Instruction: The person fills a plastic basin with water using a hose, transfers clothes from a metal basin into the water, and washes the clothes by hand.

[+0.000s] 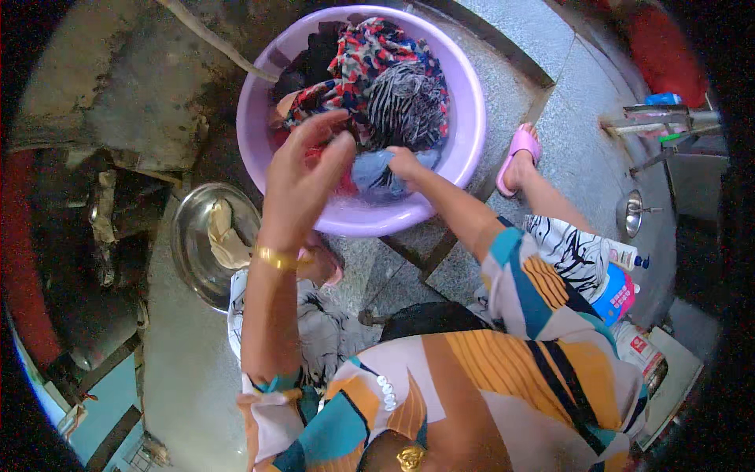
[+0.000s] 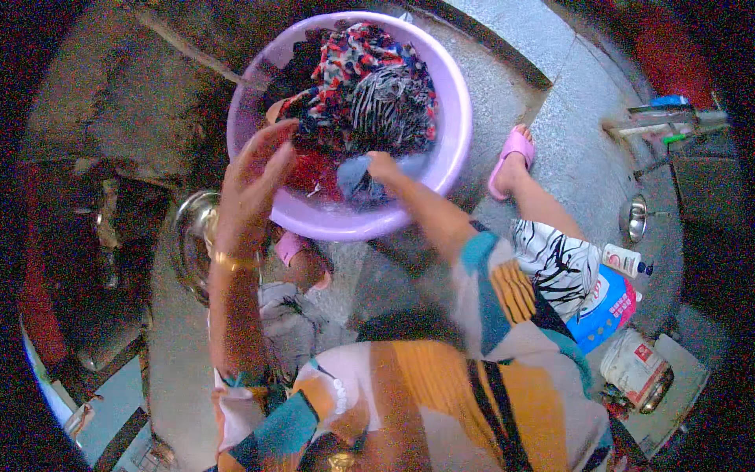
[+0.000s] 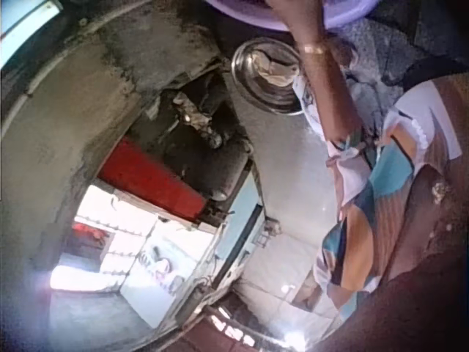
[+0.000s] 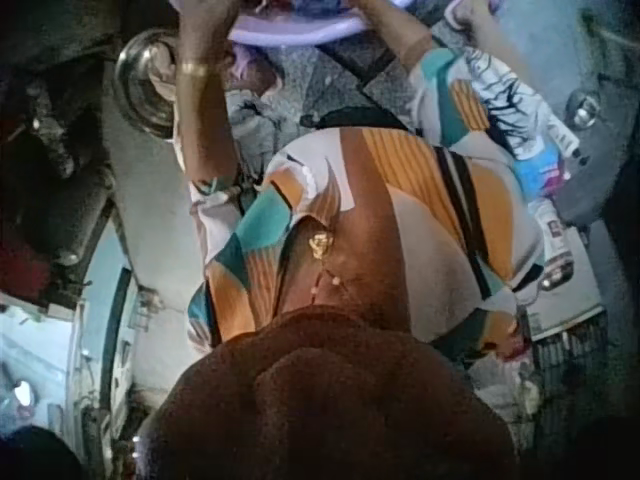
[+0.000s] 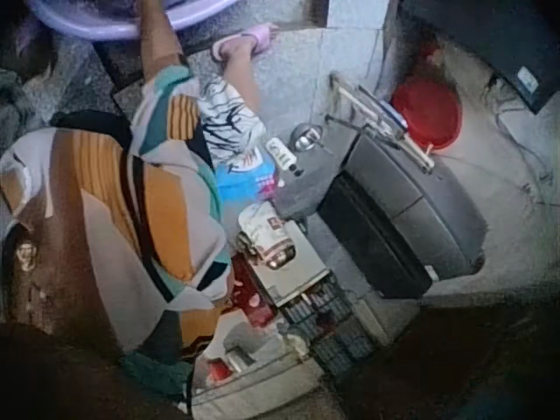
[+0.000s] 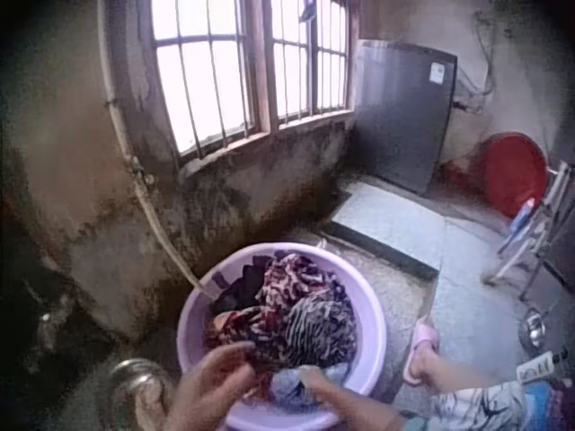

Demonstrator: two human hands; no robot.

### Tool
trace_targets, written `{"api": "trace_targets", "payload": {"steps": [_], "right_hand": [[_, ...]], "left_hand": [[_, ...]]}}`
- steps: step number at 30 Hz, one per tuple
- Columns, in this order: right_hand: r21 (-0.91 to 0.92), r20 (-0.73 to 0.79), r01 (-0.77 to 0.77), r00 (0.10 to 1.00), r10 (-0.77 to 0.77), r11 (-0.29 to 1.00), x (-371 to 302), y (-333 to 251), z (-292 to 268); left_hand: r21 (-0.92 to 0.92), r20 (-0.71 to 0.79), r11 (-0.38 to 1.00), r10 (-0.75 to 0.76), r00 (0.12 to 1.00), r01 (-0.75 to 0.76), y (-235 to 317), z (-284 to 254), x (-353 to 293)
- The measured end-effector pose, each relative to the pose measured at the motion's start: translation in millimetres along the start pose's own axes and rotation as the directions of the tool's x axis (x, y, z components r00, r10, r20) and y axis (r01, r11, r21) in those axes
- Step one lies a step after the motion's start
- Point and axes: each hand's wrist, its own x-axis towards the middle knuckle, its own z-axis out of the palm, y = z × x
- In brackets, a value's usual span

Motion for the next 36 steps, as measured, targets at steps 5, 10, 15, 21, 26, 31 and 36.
{"api": "trace_targets", "payload": {"steps": [5,10,15,21,26,31,36], "right_hand": [[0.379,0.171,0.097,0.970,-0.173,0.920,-107,-177,-38],[0.500,0.148,0.353,0.865,-0.480,0.791,-136,-213,-80],[0.844,0.129,0.082,0.928,-0.349,0.530,-224,-284,-87],[0.687,-0.019,0.317,0.908,-0.420,0.654,-196,-237,-83],[-0.177,-0.031,0.675,0.724,-0.689,0.717,-145,-170,-57],[-0.377,-0.082,0.710,0.614,-0.785,0.595,-148,-183,-17],[-0.637,0.018,0.648,0.554,-0.833,0.417,-134,-172,12]], "left_hand": [[-0.449,-0.046,0.795,-0.476,0.878,0.408,-111,6,9],[-0.804,0.268,0.073,-0.842,0.469,0.590,-151,73,-19],[-0.981,0.169,-0.004,-0.519,0.838,0.195,-164,107,-32],[-0.999,-0.046,0.012,-0.501,0.864,-0.046,-179,107,-18],[-0.937,0.063,-0.348,-0.135,0.989,0.012,-181,107,-1],[-0.942,0.127,-0.314,-0.011,0.992,0.117,-209,106,5],[-0.980,0.149,-0.149,-0.135,0.980,0.129,-219,118,2]]}}
